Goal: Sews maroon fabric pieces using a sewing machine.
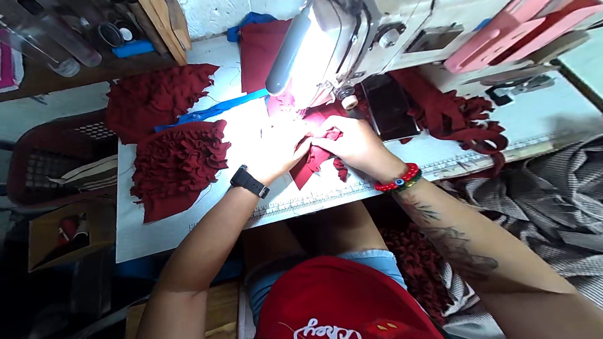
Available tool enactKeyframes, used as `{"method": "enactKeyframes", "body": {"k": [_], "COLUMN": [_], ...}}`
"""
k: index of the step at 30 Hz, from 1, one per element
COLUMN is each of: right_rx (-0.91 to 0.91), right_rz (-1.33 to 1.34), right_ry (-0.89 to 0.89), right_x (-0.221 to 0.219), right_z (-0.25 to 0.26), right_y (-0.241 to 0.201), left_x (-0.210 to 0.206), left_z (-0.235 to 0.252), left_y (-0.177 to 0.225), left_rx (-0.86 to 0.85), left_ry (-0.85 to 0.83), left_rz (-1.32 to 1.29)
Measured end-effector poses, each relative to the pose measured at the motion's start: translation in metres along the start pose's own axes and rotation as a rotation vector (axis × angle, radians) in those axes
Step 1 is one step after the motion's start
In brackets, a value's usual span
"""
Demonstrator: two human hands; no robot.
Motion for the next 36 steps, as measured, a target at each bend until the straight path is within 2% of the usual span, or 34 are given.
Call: {"method": "enactKeyframes", "body": {"k": [3,5,11,16,19,21,25,29,36], "right_rx": [0.233,0.301,0.251,0.271,0.291,0.29,0.277,0.268,0.216], "right_rz": [-0.261,-0.34,-0.28,-0.32,-0.318,-0.328,-0.341,-0.314,-0.339], "right_ry": [0.075,0.031,-0.069,-0.097,-0.107,-0.109,-0.097,-0.067,-0.071], "right_x": [-0.009,-0.013,-0.011,-0.014,-0.015,-0.016,-0.016,-0.016,-0.015], "right_z": [-0.019,-0.034,-0.052,-0.063,-0.063,-0.064,-0.066,-0.067,-0.069], "right_y": [-0.013,-0.021,-0.028,-0.033,-0.033,-0.033,-0.033,-0.03,-0.029], "left_x": [0.005,0.012,0.025,0.028,0.028,0.021,-0.004,-0.008,0.005], "left_z": [-0.001,-0.001,-0.018,-0.021,-0.003,0.013,0.029,0.032,0.012], "left_y": [0.004,0.009,0.018,0.013,0.015,0.013,0.008,0.005,-0.003], "left_rx": [-0.013,-0.009,0.049,0.066,0.007,-0.058,-0.085,-0.096,0.055], "left_ry": [-0.066,-0.112,-0.196,-0.152,-0.052,-0.044,-0.24,-0.274,-0.066], "left_rz": [0.025,0.027,0.017,0.01,0.063,0.108,0.177,0.209,0.029]}}
Point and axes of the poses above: each hand's wrist, its own z-axis towards the middle knuckle, its own x-axis out of the back of the hand, y = z × x, the point moved 5 cm from there along z, towards the middle knuckle, and after that the axes turned 9 degrees about y, right-handed, at the moved point
